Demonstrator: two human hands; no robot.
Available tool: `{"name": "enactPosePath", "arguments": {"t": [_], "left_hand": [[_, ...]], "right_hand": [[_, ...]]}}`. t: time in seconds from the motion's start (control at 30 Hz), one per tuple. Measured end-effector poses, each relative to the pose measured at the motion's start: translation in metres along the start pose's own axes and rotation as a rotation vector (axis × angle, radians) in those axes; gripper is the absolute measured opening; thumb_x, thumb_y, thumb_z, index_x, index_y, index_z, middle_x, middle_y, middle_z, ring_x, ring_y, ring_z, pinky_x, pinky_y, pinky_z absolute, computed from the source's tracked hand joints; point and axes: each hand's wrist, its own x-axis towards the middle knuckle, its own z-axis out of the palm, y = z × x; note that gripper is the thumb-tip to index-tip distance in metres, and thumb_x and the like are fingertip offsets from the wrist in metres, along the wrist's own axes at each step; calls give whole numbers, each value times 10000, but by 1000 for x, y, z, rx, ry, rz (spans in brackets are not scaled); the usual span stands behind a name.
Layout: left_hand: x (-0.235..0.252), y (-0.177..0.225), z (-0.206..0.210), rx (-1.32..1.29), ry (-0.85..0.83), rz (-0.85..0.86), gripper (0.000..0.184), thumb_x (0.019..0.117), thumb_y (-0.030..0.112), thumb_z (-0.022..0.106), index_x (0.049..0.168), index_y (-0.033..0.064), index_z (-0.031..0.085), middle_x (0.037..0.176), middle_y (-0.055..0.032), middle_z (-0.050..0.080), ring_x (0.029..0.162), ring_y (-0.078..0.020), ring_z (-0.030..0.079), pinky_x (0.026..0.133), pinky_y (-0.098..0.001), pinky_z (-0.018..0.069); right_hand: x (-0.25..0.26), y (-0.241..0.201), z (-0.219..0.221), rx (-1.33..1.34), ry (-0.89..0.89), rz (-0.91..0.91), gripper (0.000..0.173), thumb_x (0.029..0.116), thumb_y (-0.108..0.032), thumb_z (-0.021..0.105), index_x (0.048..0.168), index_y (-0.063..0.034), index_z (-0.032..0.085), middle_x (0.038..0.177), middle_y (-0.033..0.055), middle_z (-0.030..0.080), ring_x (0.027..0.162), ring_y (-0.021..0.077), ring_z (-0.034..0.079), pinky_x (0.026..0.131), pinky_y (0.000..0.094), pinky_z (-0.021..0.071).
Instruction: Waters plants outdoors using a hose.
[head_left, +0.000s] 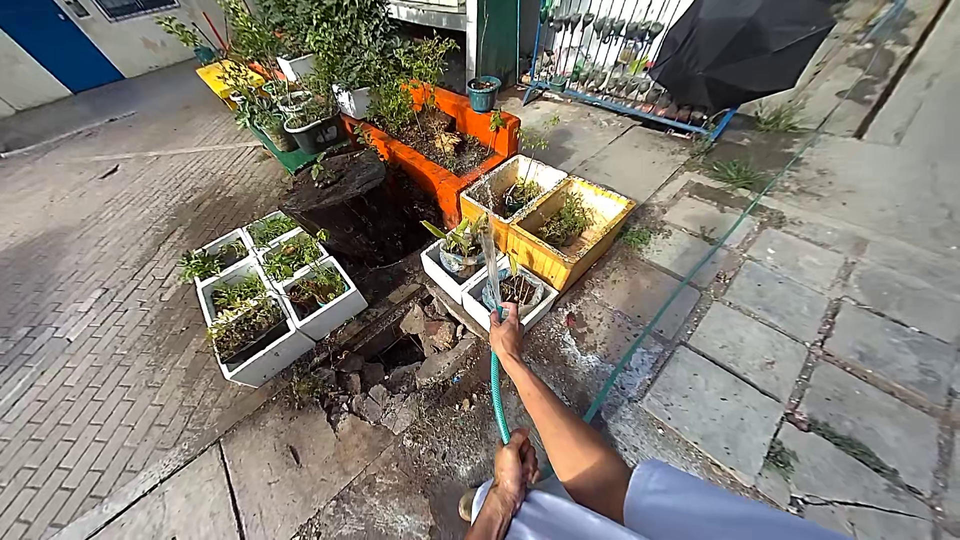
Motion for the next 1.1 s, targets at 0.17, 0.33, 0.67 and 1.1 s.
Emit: {"name": "enactPosePath", "arguments": {"t": [0.17,0.33,0.67,1.1], "left_hand": [[1,1,-2,-13,-4,1,480,1103,224,369,627,169,397,455,59,329,356,-59,301,379,-218,299],[1,0,-4,-27,-19,6,489,1109,242,364,626,172,390,453,56,321,357,-62,302,383,-223,304],[-2,0,-7,-49,-20,1,485,1101,239,375,620,178,387,452,63,309,353,-60,292,378,-222,296],[-11,-6,-6,-50,35,127,489,1110,191,253,668,153,459,457,63,368,361,-38,306,386,-200,295]], "right_hand": [[-2,-5,1,29,33,-25,399,1062,-266,571,1418,-86,543,1075,198,717,1009,343,699,915,492,539],[-1,-3,1,21,62,-36,383,1064,-266,568,1403,-87,549,1036,191,723,985,344,707,900,493,545],[-3,0,5,-28,18,6,396,1071,-291,554,1419,-103,539,1098,195,718,1052,357,694,929,499,538],[-53,-45,55,-141,-377,-339,369,1074,-288,528,1388,-97,569,1123,184,711,1037,317,700,937,470,544]]}}
